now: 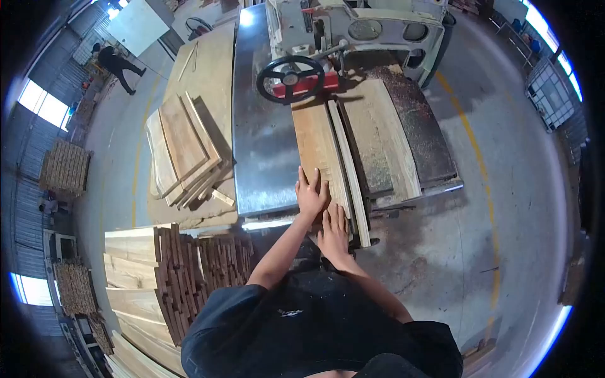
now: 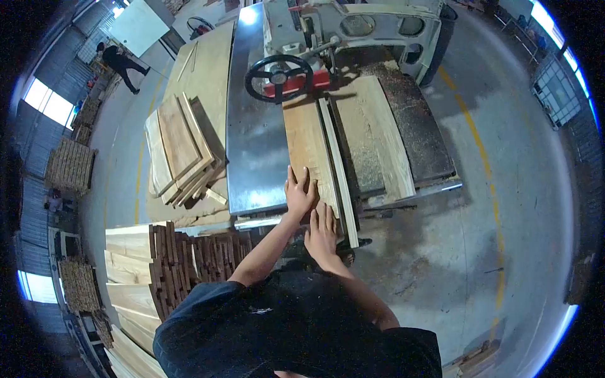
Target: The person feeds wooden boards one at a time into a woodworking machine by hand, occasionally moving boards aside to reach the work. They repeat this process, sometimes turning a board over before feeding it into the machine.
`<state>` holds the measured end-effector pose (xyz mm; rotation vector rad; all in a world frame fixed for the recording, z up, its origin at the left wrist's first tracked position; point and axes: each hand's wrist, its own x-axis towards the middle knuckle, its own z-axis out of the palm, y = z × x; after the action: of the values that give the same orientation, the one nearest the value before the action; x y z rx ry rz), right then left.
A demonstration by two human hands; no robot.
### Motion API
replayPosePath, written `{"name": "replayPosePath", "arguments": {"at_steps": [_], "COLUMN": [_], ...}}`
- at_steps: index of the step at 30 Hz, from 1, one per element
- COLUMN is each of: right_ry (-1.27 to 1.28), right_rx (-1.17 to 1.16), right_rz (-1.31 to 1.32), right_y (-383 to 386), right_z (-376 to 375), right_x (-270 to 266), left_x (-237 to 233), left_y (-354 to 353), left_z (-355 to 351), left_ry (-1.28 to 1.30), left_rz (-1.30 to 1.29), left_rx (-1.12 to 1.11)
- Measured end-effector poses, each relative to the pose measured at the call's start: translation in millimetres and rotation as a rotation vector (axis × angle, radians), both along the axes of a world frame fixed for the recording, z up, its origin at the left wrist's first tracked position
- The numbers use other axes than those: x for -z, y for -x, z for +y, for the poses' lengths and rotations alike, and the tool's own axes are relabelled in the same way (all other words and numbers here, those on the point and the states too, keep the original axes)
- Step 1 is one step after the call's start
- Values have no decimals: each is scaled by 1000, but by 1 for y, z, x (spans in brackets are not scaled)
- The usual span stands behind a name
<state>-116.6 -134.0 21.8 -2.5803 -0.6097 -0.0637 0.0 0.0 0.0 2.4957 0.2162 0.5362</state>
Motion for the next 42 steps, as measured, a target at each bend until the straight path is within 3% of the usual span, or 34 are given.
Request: {"name": "replayPosePath", "arguments": {"at_steps": [2, 3, 6, 15, 17, 19, 22, 25, 26, 27, 28, 30, 31, 34, 37, 39, 42], "right_ry": [37, 154, 175, 238, 249, 191, 259, 356, 347, 338, 329, 278, 276, 133, -80, 136, 162], "right_rx": [121, 134, 131, 137, 126, 152, 156, 164, 150, 144, 132, 125, 125, 169, 282, 320, 326], "right_rz": [139, 234, 245, 286, 140, 174, 169, 236, 259, 272, 258, 242, 234, 122, 55, -81, -142], "right_y": [-17, 27, -39, -143, -160, -179, -215, -241, -252, -265, -279, -299, -305, -326, -304, -256, -201], "right_z": [24, -27, 16, 59, 63, 71, 77, 90, 93, 92, 91, 97, 100, 110, 132, 143, 145], "right_x": [-19, -33, -37, -41, -32, -35, -24, -36, -34, -32, -25, -24, -24, -7, 13, 19, 22], "left_x": [-10, 14, -2, -11, -8, -8, -17, -73, -97, -96, -116, -136, -123, -129, -120, -115, -109], "left_y": [-27, 18, -58, -150, -169, -182, -189, -169, -156, -150, -139, -115, -107, -82, -81, -83, -85], "left_z": [23, -35, 10, 42, 52, 66, 123, 235, 275, 316, 350, 407, 431, 441, 436, 432, 417], "left_ry": [-43, 67, -56, 1, 77, 370, 535, 224, 121, -20, -47, -102, -189, -80, -180, -160, -155], "left_rz": [-35, 66, -12, -58, -66, -120, -227, -390, -243, -313, -54, 169, 256, 380, 360, 327, 346], "left_rx": [-11, -4, -49, -79, -112, -168, -117, -320, -449, -563, -694, -844, -926, -959, -894, -925, -900]}}
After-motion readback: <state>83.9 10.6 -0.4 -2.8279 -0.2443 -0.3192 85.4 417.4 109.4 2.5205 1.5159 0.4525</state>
